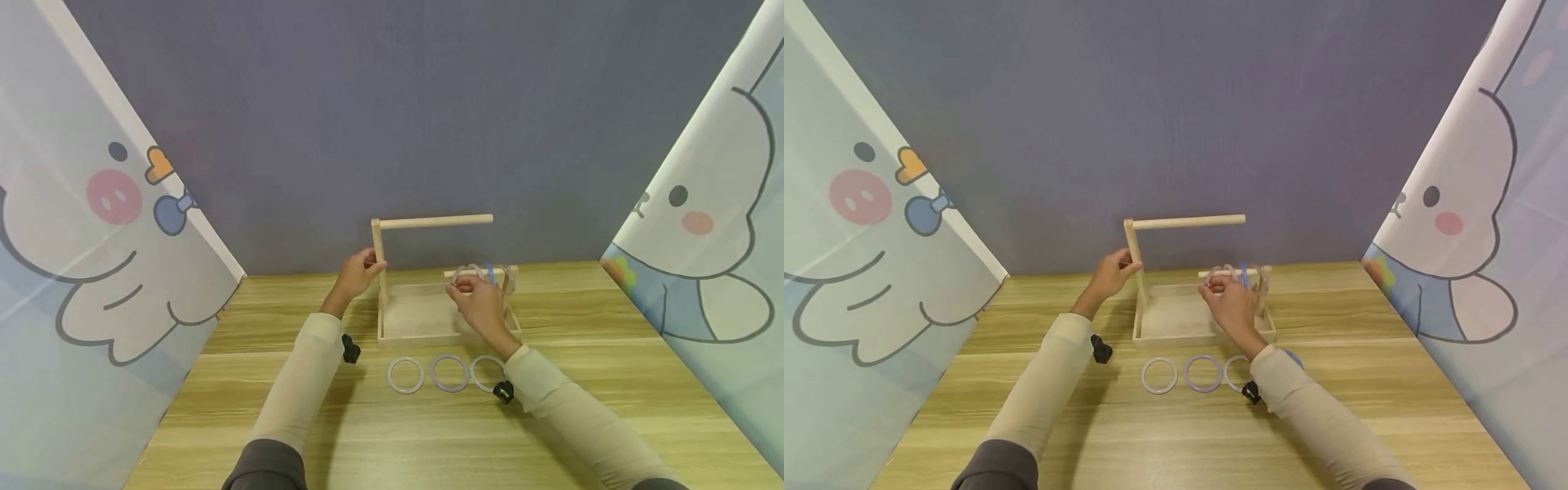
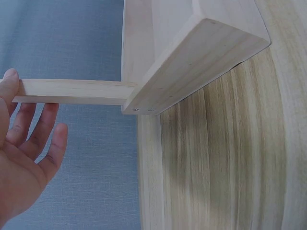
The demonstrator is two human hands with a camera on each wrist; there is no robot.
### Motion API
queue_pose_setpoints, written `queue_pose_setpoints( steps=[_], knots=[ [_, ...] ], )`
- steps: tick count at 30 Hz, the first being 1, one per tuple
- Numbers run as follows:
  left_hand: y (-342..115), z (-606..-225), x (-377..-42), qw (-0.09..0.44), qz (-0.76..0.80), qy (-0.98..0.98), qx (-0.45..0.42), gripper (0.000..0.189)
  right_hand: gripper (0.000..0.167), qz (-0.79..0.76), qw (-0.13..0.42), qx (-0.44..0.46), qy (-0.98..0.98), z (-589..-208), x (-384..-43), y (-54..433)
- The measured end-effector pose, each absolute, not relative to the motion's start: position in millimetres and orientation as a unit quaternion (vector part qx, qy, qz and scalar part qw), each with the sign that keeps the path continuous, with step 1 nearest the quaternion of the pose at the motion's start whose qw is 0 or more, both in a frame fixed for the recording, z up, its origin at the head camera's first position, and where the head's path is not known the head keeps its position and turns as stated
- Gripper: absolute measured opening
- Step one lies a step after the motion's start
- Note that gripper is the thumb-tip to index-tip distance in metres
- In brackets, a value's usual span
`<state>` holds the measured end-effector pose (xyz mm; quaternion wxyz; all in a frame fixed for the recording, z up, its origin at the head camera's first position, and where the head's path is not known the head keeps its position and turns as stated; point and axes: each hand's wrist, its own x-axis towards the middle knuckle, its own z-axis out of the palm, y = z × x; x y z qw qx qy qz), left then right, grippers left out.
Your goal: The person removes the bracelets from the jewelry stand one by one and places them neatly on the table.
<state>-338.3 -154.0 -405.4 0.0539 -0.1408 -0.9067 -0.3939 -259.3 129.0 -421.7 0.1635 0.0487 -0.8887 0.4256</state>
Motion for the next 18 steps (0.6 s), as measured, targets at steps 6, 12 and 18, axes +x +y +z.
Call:
queue_pose_setpoints(
  steps=[6, 12, 18],
  knots=[
    [-153.9, -407.0, -339.1, 0.051, -0.394, -0.907, -0.143, 0.038, 0.031, 0.426, 0.166, 0.05, -0.888, -423.3, -259.8, 129.6],
    [-154.7, -407.4, -341.3, 0.047, -0.395, -0.907, -0.139, 0.036, 0.028, 0.425, 0.175, 0.047, -0.887, -425.6, -261.4, 131.4],
    [-153.7, -406.7, -341.1, 0.048, -0.395, -0.907, -0.139, 0.035, 0.024, 0.427, 0.178, 0.046, -0.885, -425.7, -261.8, 133.8]
  ],
)
